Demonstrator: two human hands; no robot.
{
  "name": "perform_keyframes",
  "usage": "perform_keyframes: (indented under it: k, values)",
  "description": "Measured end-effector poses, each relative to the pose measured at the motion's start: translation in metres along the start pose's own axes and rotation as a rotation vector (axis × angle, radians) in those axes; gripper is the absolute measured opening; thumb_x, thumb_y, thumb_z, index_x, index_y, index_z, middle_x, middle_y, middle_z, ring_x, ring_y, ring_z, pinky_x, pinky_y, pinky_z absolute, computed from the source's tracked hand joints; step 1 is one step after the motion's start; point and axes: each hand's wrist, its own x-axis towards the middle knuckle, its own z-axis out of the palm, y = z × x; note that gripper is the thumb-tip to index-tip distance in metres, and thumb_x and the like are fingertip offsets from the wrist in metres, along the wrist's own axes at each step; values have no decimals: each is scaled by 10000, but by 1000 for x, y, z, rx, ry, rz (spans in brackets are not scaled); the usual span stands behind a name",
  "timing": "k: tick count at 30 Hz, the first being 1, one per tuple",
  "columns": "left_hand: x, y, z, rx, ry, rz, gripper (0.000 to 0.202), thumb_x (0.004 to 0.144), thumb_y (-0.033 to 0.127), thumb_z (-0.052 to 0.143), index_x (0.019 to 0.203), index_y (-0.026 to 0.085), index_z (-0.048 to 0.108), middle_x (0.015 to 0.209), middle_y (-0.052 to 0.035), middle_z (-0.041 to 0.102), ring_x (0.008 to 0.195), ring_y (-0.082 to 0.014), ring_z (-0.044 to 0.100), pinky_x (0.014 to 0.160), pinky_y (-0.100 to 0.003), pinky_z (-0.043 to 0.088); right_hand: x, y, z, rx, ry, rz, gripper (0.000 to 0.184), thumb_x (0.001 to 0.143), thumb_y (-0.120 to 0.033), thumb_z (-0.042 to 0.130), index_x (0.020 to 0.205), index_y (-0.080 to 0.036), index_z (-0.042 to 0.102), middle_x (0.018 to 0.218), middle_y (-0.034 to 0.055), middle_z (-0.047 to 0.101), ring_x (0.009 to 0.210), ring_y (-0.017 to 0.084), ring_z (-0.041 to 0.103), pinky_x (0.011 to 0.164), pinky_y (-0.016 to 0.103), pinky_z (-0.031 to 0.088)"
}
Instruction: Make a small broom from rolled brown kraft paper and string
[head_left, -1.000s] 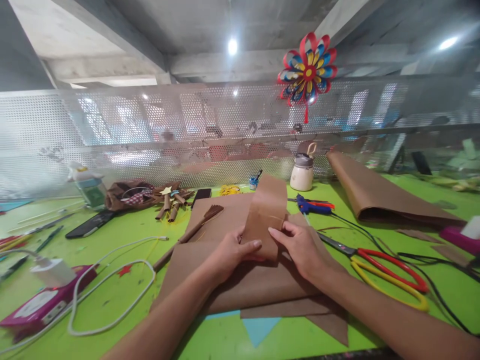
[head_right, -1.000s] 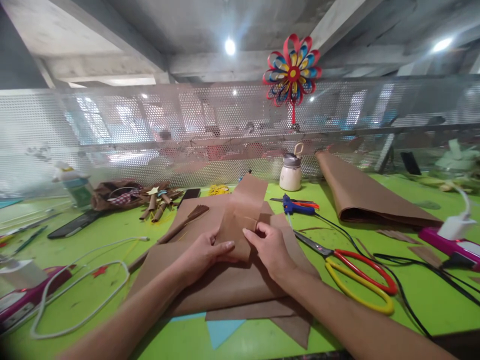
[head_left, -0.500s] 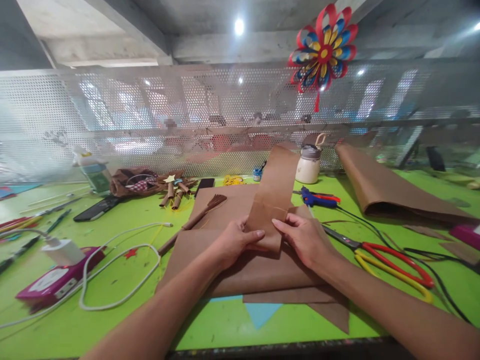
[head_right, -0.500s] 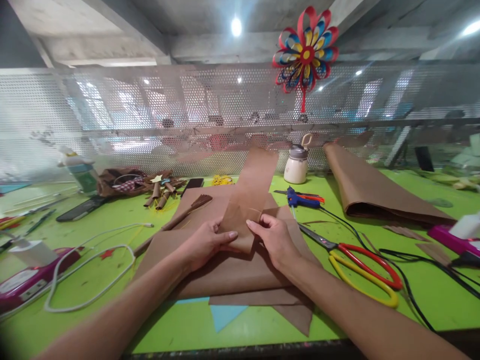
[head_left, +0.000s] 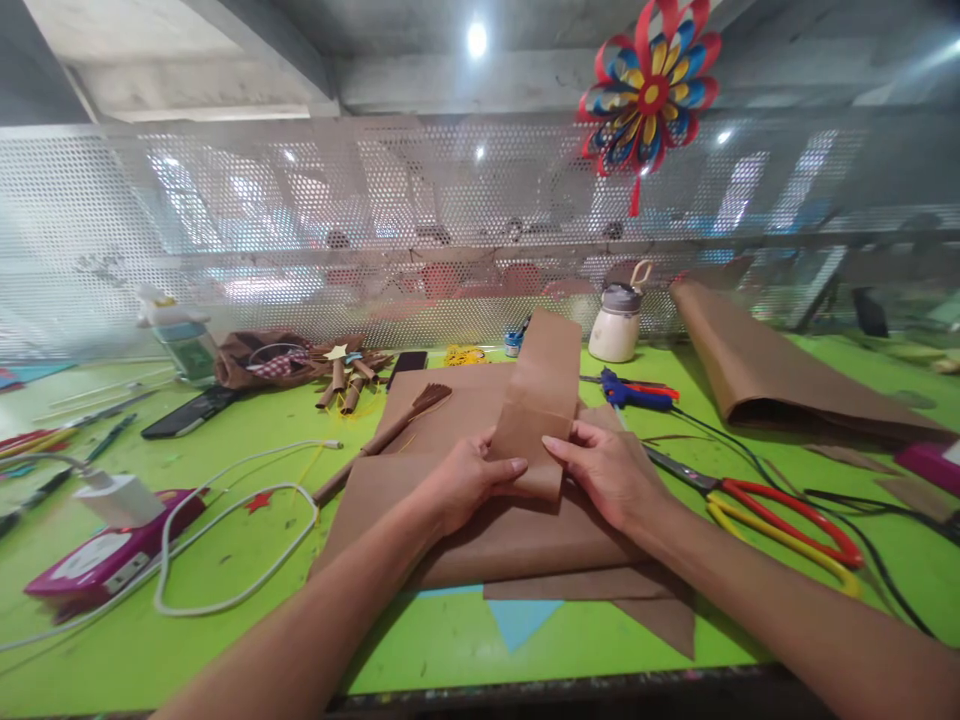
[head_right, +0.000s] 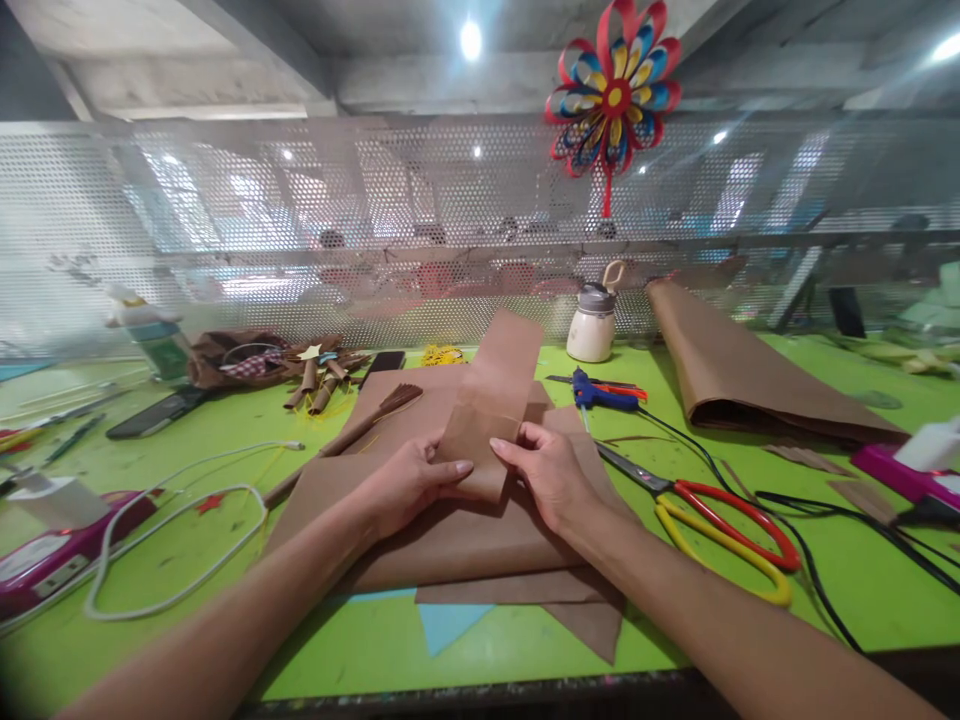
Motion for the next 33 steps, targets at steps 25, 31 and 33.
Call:
perform_keyframes:
  k: [25,31,33]
  values:
    - [-2,10,2,-12,93,-40,296,760,319,685,936,81,678,909,-129,708,803,-204,663,828,-336,509,-9,-10,7,-173,31,-32,298,585,-345,780,806,-164,696,795,38,715,719,194,627,692,319,506]
    - [2,10,2,-18,185,-92,383,731,367,702,971,70,671,899,-157,713,772,-239,670,774,-372,521,-16,-12,15,-272,22,-6,240,580,-341,781,749,-194,696,726,7,699,697,184,611,674,303,483]
    - [2,8,3,-12,211,-95,365,723,325,715,982,72,668,879,-148,717,738,-226,670,745,-359,523,-16,-9,15,-283,0,-3,244,587,-332,781,768,-192,697,736,8,697,701,180,607,681,301,480]
